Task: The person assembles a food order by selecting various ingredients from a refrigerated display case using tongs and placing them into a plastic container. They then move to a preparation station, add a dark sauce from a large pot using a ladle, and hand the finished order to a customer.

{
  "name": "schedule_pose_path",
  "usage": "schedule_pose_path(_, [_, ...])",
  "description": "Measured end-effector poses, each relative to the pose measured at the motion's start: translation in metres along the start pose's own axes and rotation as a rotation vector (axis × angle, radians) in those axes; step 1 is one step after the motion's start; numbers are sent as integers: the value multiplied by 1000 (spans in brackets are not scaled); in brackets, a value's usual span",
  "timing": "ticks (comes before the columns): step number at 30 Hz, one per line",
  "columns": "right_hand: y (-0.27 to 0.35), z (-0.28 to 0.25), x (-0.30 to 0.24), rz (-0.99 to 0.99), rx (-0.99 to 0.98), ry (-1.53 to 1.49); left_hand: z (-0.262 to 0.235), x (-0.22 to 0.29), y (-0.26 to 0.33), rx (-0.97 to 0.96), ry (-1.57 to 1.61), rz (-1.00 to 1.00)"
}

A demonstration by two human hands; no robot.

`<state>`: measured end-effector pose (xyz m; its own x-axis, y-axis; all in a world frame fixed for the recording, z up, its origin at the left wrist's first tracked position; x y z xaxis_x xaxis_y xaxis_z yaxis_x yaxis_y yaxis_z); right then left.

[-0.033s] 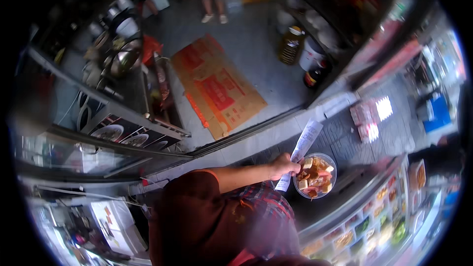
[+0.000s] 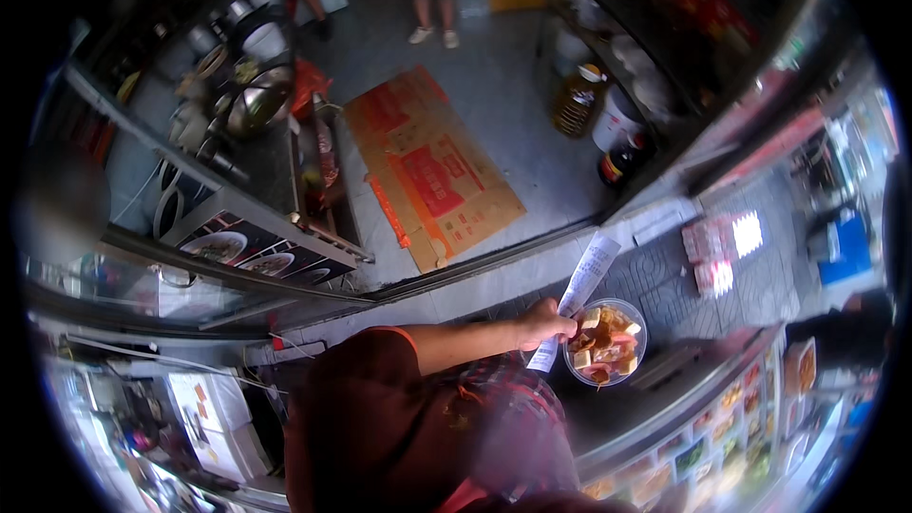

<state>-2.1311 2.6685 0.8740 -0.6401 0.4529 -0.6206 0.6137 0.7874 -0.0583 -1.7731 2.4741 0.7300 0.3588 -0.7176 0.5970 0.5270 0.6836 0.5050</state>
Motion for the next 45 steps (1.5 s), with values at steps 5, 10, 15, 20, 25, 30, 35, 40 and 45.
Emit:
schedule_pose_path(5, [-78,174,-139,-188,-539,-332,-110,109,38,260,98,207])
schedule_pose_path(10, [-112,341,-340,-186,-993,-588,-199,214,52,474,195,379])
schedule_pose_path(15, [-160,469,-490,-168,-1266,-629,-260,326,36,622,313,426])
schedule_pose_path(20, [-218,558,-647,-417,-1509,-367,-289,452,31,738,383,513])
schedule_pose_path(25, [-253,589,-835,-400,-1686,-308,-322,587,44,673,549,651])
schedule_pose_path(30, [-247,687,-984,-415,-1824,-337,-398,716,75,908,597,624])
schedule_pose_path(35, [-214,830,-1119,-569,-1790,-311,-546,823,90,966,586,713])
schedule_pose_path(40, [-189,947,-1286,-394,-1766,-335,-704,963,114,809,527,803])
schedule_pose_path(45, [-170,1060,-1478,-283,-1845,-437,-834,1116,155,934,829,778])
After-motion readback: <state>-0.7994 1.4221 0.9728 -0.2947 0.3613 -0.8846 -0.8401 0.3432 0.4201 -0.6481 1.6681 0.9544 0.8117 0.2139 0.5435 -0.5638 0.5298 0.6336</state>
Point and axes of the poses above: each hand's wrist, its own y-axis away from the middle knuckle, its own z-axis out of the palm, x = y × z, the point moved 3 cm from there along -y, towards the middle knuckle, and after that the axes turned 6 degrees about -z, right-handed, at the moved point
